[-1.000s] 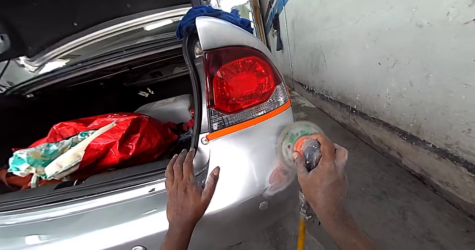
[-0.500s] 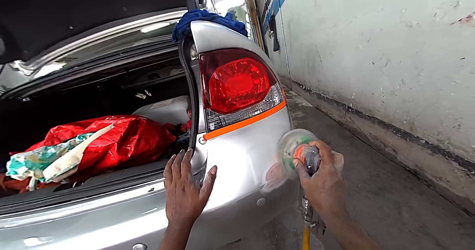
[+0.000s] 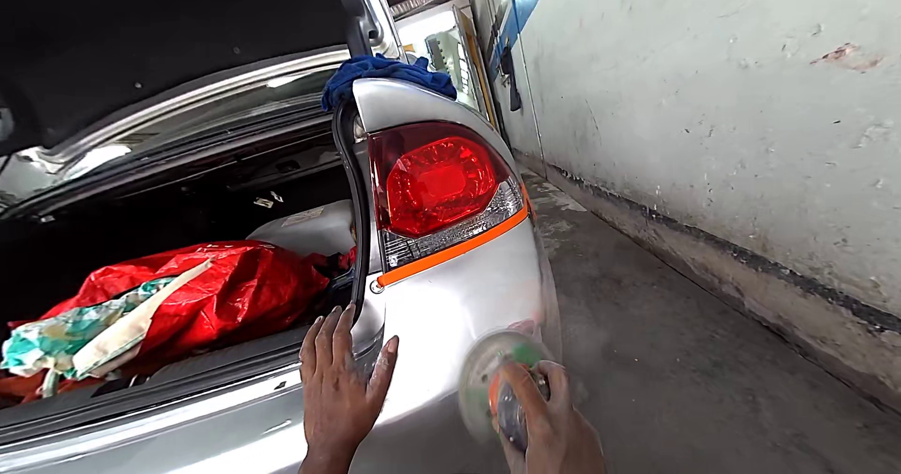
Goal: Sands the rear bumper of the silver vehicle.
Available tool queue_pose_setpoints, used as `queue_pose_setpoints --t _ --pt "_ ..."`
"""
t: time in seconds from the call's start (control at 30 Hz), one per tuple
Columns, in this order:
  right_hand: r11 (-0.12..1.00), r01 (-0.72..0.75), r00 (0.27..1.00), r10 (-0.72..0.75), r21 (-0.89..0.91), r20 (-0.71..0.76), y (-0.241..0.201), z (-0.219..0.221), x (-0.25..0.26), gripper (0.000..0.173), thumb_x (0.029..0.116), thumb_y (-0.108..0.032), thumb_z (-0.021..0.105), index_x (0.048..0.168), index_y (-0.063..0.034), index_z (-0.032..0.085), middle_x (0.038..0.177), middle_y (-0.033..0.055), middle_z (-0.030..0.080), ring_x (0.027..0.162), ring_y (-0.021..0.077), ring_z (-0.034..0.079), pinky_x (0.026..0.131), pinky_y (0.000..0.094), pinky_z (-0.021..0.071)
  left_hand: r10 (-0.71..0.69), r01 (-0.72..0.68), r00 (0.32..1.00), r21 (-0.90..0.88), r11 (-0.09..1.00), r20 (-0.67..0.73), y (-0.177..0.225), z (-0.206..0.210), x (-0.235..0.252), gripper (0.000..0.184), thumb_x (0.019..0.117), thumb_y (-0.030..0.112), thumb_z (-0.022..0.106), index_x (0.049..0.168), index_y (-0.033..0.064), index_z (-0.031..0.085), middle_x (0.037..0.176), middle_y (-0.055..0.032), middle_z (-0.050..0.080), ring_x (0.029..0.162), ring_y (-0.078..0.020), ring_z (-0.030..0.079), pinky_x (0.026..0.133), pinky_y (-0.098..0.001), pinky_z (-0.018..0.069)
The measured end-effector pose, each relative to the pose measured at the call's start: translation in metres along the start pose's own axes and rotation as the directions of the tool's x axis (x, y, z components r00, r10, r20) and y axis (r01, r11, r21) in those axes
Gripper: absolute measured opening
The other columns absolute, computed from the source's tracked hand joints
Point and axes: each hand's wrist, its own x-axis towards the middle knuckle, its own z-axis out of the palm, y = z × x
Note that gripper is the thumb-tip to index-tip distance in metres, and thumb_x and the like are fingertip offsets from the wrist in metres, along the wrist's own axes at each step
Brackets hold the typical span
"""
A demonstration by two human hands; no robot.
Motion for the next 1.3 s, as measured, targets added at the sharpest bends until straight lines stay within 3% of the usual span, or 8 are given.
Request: queue_pose_setpoints --t 0.2,0.43,0.7,0.93,1.1,1.3 --pt "0.994 -0.089 0.985 0.078 -0.066 -0.153 0.042 -0.010 0.037 0.068 0.0742 -0.032 0.087 0.138 -0.0230 0.064 0.129 0.0270 0.057 0.078 0.0325 0.071 0.060 0.0446 0.0612 -0.026 0.026 0.999 0.005 1.000 0.021 0.007 0.002 0.001 0.090 0.0915 0.074 0.036 0.144 0.0038 0.055 0.145 -0.0209 0.056 0.140 -0.0443 0.044 0.115 -0.0593 0.0335" --pt "0.968 -0.206 0.976 0.193 -0.143 -0.101 0.043 -0.027 0.053 0.067 0.0800 -0.035 0.085 0.142 -0.0261 0.059 0.133 0.0277 0.054 0.086 0.0360 0.071 0.067 0.0467 0.0605 -0.032 0.032 0.999 0.019 0.999 0.015 0.005 0.003 0.001 0.089 0.0914 0.074 0.036 0.145 0.0053 0.055 0.147 -0.0183 0.054 0.142 -0.0420 0.042 0.116 -0.0577 0.0331" --pt "0.980 -0.068 0.998 0.068 -0.185 -0.003 0.015 -0.016 0.020 0.075 0.0735 -0.029 0.089 0.143 -0.0297 0.060 0.134 0.0306 0.053 0.082 0.0353 0.072 0.064 0.0445 0.0615 -0.053 0.053 0.999 0.018 0.998 0.000 0.005 0.003 0.001 0.090 0.0901 0.075 0.038 0.145 0.0062 0.055 0.146 -0.0172 0.055 0.142 -0.0413 0.042 0.116 -0.0576 0.0333" --pt "0.958 -0.126 0.992 0.126 -0.259 -0.015 0.016 -0.020 0.029 0.076 0.0744 -0.027 0.088 0.144 -0.0308 0.059 0.138 0.0304 0.051 0.082 0.0357 0.072 0.065 0.0444 0.0615 -0.056 0.056 0.998 0.020 0.998 0.000 0.007 0.003 0.000 0.088 0.0906 0.074 0.038 0.145 0.0068 0.055 0.147 -0.0168 0.055 0.142 -0.0411 0.042 0.115 -0.0576 0.0333" --pt "0.961 -0.059 0.998 0.060 -0.271 -0.004 0.012 -0.019 0.024 0.077 0.0719 -0.025 0.089 0.143 -0.0316 0.060 0.136 0.0286 0.053 0.083 0.0343 0.072 0.062 0.0434 0.0612 -0.050 0.050 0.999 0.011 0.999 0.001 0.005 0.004 0.000 0.090 0.0904 0.074 0.038 0.144 0.0047 0.055 0.146 -0.0179 0.055 0.142 -0.0419 0.043 0.116 -0.0579 0.0331" --pt "0.954 -0.094 0.996 0.093 -0.285 -0.019 0.008 -0.020 0.032 0.076 0.0738 -0.024 0.088 0.143 -0.0330 0.059 0.137 0.0297 0.052 0.080 0.0341 0.072 0.062 0.0443 0.0612 -0.056 0.056 0.998 0.007 0.998 -0.006 0.007 0.002 -0.001 0.089 0.0904 0.074 0.039 0.144 0.0057 0.055 0.146 -0.0171 0.056 0.141 -0.0407 0.043 0.115 -0.0573 0.0335"
